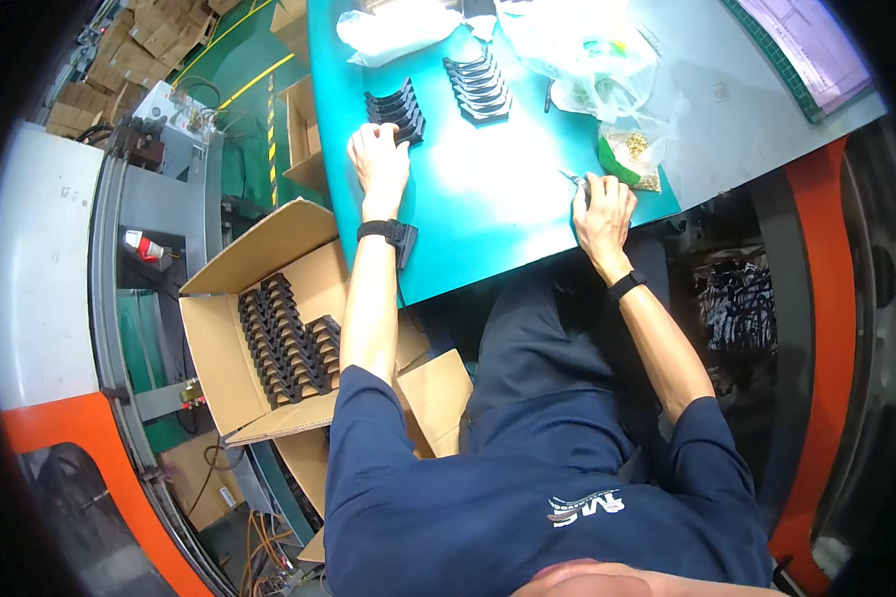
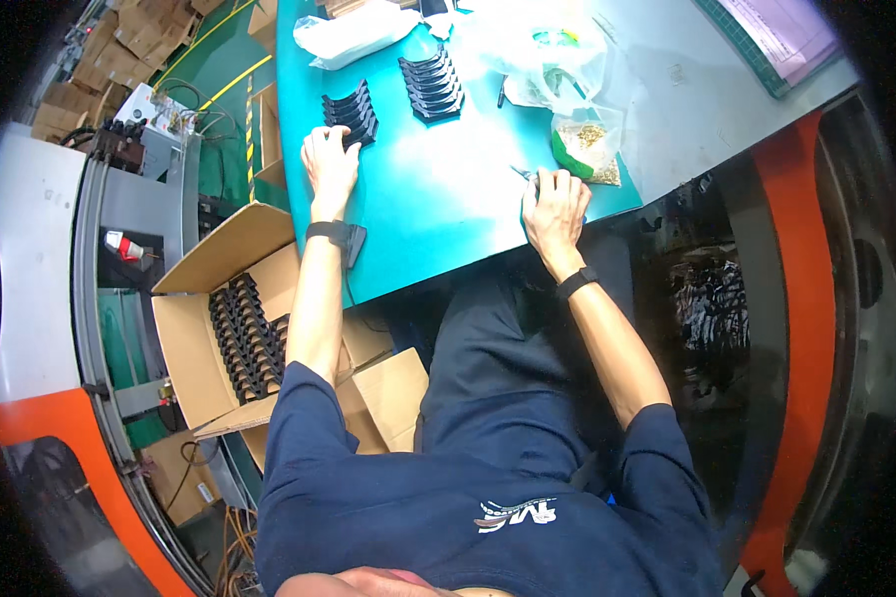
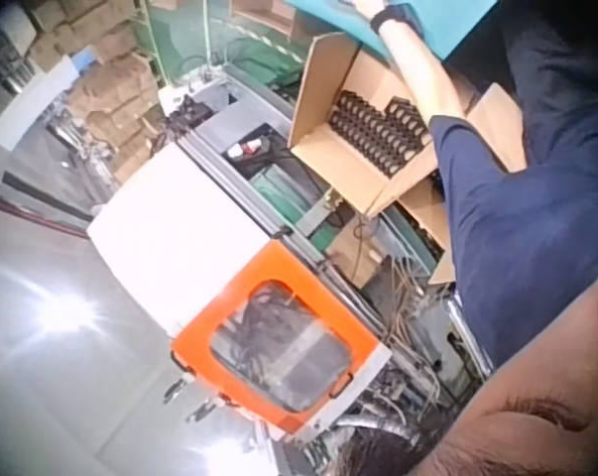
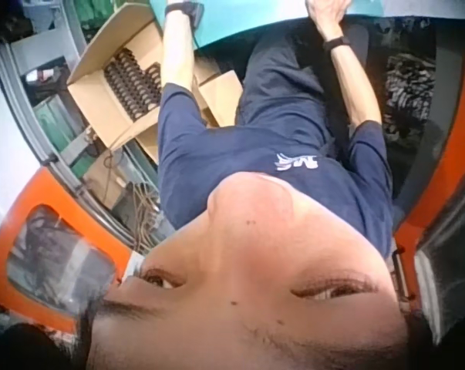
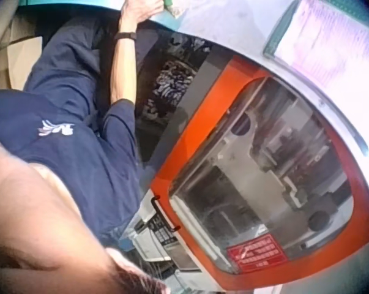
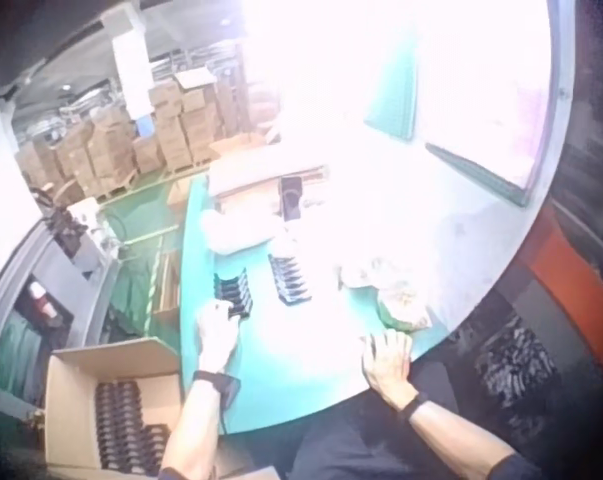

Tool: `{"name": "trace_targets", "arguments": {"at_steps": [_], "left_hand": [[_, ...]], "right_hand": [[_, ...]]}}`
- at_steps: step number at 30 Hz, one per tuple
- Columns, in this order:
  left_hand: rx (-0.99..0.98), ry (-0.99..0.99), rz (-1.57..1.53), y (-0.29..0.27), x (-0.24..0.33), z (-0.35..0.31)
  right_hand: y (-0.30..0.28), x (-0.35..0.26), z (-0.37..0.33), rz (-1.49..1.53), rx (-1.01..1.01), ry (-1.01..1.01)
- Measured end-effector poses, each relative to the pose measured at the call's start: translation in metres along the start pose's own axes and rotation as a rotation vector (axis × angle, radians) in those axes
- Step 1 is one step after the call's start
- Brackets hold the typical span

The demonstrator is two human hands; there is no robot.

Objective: Inspecting manufactured plastic parts, deburring them with a manual tool, and organizing them on a workbench.

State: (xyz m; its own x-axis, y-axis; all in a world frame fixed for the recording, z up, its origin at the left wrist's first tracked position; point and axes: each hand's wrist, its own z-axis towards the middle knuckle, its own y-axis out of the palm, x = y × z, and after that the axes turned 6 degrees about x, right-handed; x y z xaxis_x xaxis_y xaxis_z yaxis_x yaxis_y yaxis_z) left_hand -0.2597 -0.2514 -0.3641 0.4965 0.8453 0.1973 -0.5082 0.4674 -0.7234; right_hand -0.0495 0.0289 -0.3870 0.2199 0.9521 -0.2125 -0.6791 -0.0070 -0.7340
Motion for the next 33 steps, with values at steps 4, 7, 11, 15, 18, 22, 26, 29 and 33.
{"name": "trace_targets", "arguments": {"at_steps": [4, 7, 11, 15, 18, 22, 26, 29, 33], "left_hand": [[0.036, -0.073, 0.021, -0.003, -0.003, 0.003], [0.044, -0.197, -0.050, -0.007, -0.011, 0.014], [-0.061, -0.374, -0.008, -0.023, -0.043, 0.034], [-0.113, -0.389, 0.044, -0.019, -0.070, 0.013], [-0.196, -0.508, 0.043, -0.008, -0.080, 0.002], [-0.209, -0.599, 0.086, -0.002, -0.065, 0.014], [-0.311, -0.733, 0.097, -0.005, -0.068, 0.037], [-0.457, -0.867, 0.100, -0.003, -0.080, 0.065], [-0.428, -0.880, 0.085, 0.024, -0.108, 0.116]], "right_hand": [[0.004, -0.002, 0.005, 0.007, -0.004, -0.006], [0.002, 0.001, 0.007, 0.014, -0.050, 0.012], [0.003, 0.000, 0.011, -0.013, -0.108, 0.057], [-0.019, -0.013, 0.030, 0.086, -0.193, 0.128], [-0.037, -0.014, 0.052, 0.270, -0.324, 0.211], [-0.074, -0.031, 0.092, 0.282, -0.557, 0.231], [-0.112, -0.054, 0.138, 0.167, -1.047, 0.281], [-0.131, -0.070, 0.183, 0.166, -1.412, 0.318], [-0.141, -0.106, 0.270, 0.113, -1.691, 0.150]]}}
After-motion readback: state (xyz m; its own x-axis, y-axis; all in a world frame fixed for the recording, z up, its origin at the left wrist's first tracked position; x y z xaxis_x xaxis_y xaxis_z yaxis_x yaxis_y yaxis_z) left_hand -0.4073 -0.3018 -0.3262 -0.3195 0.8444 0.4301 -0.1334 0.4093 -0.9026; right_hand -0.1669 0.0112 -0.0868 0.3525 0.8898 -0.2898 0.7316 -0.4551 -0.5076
